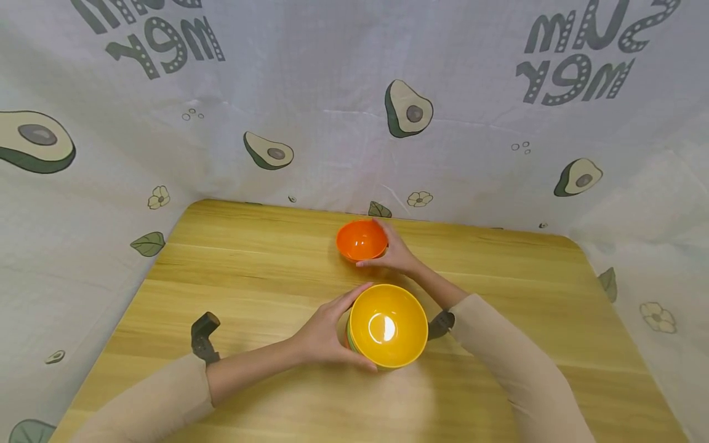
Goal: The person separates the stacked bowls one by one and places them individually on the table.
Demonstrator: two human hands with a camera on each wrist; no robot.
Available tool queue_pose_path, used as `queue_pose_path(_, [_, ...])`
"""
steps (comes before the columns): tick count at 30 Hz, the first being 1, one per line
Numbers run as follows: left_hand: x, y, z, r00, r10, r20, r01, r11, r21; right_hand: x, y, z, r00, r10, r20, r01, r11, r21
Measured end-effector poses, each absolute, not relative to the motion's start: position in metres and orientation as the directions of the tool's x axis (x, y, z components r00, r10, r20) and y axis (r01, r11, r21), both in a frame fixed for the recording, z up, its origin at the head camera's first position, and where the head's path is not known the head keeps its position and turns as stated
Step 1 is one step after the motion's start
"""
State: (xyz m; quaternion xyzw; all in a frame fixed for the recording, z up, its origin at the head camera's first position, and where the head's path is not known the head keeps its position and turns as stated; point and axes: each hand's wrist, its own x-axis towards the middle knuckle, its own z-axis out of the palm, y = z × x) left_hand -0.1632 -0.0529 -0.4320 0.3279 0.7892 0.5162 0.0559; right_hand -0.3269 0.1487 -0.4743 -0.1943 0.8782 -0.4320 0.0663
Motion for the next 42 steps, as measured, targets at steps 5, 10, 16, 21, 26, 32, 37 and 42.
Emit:
queue_pose_path(5, [-0.161,-0.053,-0.431,-0.782,0.578,0.235,0.452,0.266,0.851,-0.324,0.15,-0.476,-0.902,-0.43,0.039,-0.296,0.552,-0.78])
queue_pose_path(10, [-0.159,-0.052,-0.43,-0.783,0.579,0.225,0.446,0.272,0.852,-0.32,0.151,-0.476,-0.902,-0.431,0.025,-0.294,0.571,-0.767])
queue_pose_path(16, [-0.157,-0.052,-0.429,-0.783,0.581,0.222,0.447,0.276,0.851,-0.316,0.154,-0.476,-0.91,-0.413,0.017,-0.282,0.59,-0.756])
queue_pose_path(21, [-0.156,-0.053,-0.428,-0.793,0.573,0.206,0.427,0.282,0.859,-0.314,0.154,-0.475,-0.91,-0.414,0.026,-0.292,0.593,-0.751])
queue_pose_path(26, [-0.155,-0.053,-0.429,-0.797,0.569,0.203,0.423,0.285,0.86,-0.313,0.155,-0.474,-0.902,-0.432,0.016,-0.299,0.595,-0.746])
queue_pose_path(32, [-0.156,-0.053,-0.43,-0.79,0.574,0.213,0.438,0.286,0.852,-0.312,0.162,-0.469,-0.903,-0.43,0.019,-0.293,0.581,-0.759])
queue_pose_path(37, [-0.159,-0.052,-0.43,-0.787,0.579,0.213,0.442,0.289,0.849,-0.304,0.17,-0.457,-0.924,-0.376,0.067,-0.278,0.543,-0.793])
queue_pose_path(42, [-0.159,-0.053,-0.428,-0.793,0.572,0.208,0.432,0.287,0.855,-0.293,0.176,-0.442,-0.921,-0.363,0.138,-0.283,0.383,-0.879])
